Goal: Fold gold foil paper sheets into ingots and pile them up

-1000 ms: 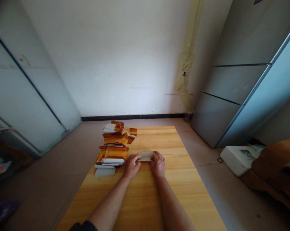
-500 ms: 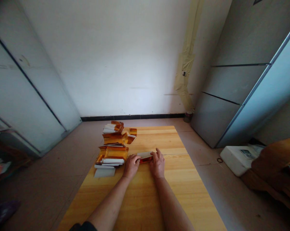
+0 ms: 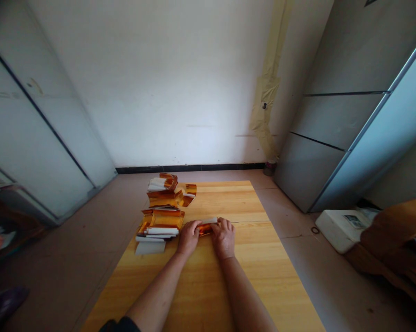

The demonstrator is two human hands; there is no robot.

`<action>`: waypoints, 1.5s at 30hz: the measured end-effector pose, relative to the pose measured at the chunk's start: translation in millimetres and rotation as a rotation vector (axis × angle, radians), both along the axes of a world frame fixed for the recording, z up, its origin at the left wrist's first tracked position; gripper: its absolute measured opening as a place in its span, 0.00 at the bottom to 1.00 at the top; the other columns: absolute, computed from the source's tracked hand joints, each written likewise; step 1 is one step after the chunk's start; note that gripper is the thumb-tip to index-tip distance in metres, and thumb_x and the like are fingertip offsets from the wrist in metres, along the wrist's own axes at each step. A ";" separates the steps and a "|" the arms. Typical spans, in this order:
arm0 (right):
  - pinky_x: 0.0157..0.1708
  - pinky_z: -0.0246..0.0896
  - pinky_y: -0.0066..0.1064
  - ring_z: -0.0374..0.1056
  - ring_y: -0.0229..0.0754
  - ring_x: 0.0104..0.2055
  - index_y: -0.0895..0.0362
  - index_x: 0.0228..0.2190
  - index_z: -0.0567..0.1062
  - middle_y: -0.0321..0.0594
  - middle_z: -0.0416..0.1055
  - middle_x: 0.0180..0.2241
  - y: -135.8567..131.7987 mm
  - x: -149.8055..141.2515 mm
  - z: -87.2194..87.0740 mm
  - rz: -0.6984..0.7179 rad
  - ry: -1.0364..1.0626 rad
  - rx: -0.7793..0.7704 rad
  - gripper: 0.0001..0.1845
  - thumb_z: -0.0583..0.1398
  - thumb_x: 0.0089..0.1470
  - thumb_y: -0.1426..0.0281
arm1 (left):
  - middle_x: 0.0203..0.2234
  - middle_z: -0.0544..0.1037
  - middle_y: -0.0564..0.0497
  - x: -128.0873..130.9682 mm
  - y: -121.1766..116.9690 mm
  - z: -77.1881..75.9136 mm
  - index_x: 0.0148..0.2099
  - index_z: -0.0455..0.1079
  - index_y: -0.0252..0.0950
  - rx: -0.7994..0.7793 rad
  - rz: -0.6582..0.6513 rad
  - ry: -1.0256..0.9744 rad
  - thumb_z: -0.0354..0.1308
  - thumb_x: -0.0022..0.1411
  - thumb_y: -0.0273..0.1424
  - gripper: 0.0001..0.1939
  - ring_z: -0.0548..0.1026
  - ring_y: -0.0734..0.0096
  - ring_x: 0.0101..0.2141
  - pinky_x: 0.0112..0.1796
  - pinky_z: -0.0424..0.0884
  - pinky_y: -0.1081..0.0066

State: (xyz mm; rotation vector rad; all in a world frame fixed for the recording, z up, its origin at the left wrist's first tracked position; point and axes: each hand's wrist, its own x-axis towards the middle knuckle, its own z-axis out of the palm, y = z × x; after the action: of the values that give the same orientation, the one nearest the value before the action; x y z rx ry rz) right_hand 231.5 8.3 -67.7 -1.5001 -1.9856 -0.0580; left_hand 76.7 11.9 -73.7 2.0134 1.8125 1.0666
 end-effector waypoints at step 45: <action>0.41 0.52 0.28 0.64 0.39 0.40 0.50 0.29 0.79 0.36 0.74 0.35 7.1 18.7 5.4 0.134 0.069 -0.282 0.10 0.57 0.52 0.70 | 0.32 0.78 0.50 -4.1 -12.2 10.3 0.32 0.73 0.37 0.032 -0.120 0.101 0.52 0.56 0.24 0.09 0.73 0.69 0.36 0.40 0.66 0.70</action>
State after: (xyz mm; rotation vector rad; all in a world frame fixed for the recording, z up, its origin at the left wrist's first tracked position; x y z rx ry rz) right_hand 250.2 15.4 -62.4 -1.5106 -2.0987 0.3384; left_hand 72.6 -0.2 -63.5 2.2016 1.7062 0.9817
